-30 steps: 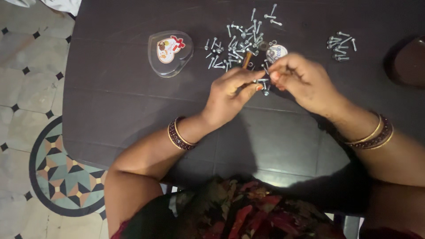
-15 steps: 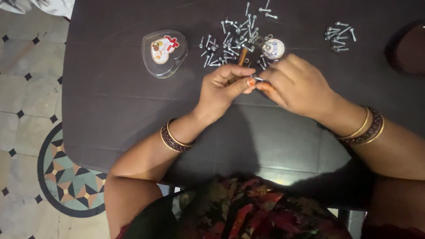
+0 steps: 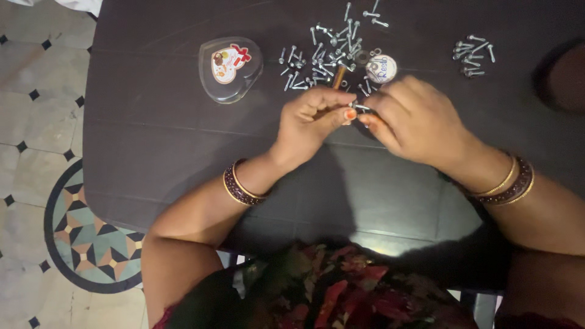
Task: The person picks up screws and small metal rings from a table and threads the rings onto the screws by hand. The person places the assembled units into a small brown bowl on the right side of the table.
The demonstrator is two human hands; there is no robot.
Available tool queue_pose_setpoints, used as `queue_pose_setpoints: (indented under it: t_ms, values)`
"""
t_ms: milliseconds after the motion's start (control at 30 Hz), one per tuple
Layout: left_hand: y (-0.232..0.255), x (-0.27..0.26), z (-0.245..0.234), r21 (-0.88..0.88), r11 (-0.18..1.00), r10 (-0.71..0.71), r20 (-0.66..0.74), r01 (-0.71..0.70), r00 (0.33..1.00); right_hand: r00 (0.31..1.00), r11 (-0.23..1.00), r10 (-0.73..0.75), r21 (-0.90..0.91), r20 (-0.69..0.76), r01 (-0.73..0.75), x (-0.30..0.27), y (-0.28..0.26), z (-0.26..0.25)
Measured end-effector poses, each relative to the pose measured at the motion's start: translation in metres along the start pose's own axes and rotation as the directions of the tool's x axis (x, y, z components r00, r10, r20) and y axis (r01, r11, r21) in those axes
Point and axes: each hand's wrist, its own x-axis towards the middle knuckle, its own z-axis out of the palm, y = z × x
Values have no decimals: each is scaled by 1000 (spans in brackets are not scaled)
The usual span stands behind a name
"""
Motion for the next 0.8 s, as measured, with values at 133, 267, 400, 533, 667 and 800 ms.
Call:
queue_pose_setpoints:
  t_ms: [133, 267, 400, 533, 667, 800]
  values:
    - [2, -3, -3, 61, 998, 15, 48, -18, 999, 979, 948, 190, 245, 73, -202, -5, -3, 5]
    - [7, -8, -2, 227, 960, 130, 158, -164, 979, 767, 498, 509, 594, 390, -632, -9, 0, 15]
    - [0, -8, -1, 128, 990, 50, 42, -55, 998, 763, 527, 528, 561, 373, -639, -8, 1, 10]
    - [-7, 1, -4, -125, 990, -58, 47, 63, 997, 992, 986, -119, -120, -33, 114, -7, 5, 1]
    - [-3, -7, -6, -42, 999, 20, 124, -15, 992, 977, 956, 196, 206, 87, -210, -17, 5, 15]
    - [5, -7, -5, 119, 984, 113, 152, -132, 982, 546, -90, 490, 663, 679, -743, -19, 10, 25]
